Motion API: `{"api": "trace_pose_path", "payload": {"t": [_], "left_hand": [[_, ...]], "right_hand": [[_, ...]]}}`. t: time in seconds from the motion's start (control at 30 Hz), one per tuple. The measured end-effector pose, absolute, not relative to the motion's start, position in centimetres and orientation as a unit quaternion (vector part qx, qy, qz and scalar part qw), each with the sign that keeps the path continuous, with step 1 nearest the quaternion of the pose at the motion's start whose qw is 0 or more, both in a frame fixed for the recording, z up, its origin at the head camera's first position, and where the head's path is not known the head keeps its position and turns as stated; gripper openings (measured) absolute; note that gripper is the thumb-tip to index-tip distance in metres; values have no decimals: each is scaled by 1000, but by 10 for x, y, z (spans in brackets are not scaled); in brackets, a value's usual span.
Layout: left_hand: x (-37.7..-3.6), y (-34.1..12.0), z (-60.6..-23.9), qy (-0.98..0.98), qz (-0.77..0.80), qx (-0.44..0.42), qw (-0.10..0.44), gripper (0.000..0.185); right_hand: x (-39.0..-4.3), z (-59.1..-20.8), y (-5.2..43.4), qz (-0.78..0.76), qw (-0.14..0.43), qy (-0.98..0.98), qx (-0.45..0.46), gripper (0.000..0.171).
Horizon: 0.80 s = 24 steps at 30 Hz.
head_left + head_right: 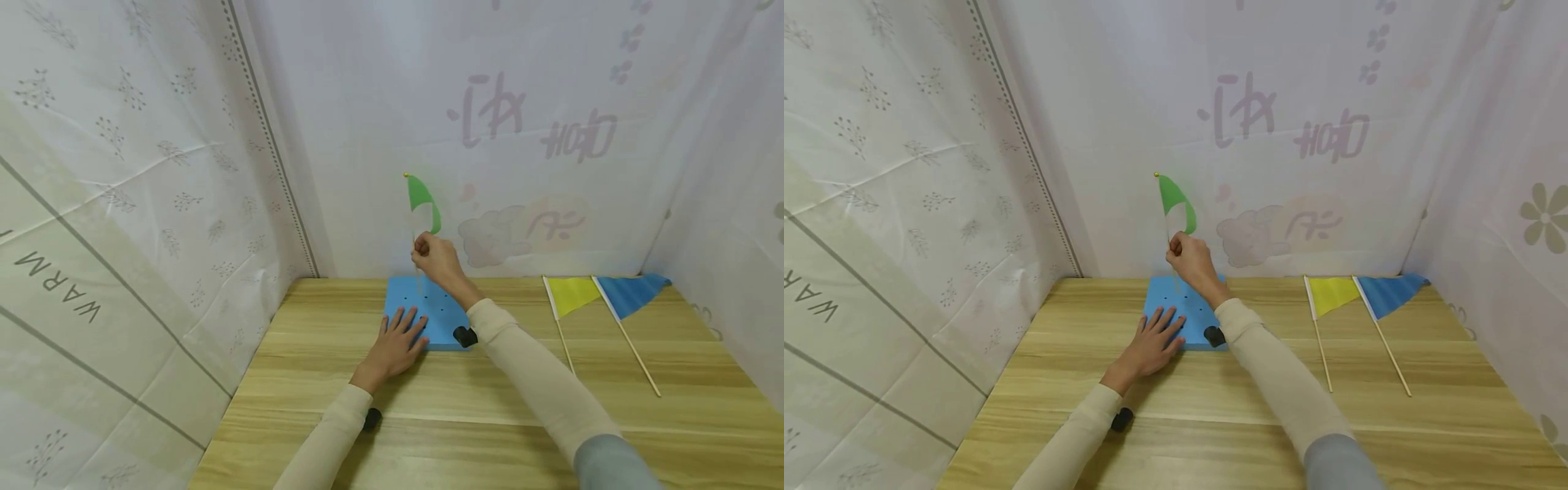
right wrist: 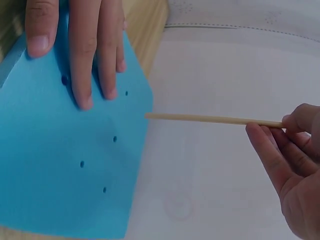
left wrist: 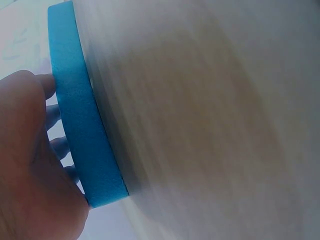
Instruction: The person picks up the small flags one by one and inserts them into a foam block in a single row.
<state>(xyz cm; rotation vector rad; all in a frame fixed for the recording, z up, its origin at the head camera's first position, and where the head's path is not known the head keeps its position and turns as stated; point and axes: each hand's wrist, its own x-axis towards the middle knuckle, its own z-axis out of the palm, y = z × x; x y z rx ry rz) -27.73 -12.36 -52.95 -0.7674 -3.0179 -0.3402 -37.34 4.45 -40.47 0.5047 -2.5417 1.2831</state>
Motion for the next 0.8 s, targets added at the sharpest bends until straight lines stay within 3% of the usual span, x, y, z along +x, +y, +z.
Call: {"api": "trace_pose_path", "payload": {"t": [0.8], "left_hand": [[-278, -124, -529, -963, -115, -244, 5, 57]], "right_hand": [[-383, -439, 13, 439, 145, -864, 199, 8]]}}
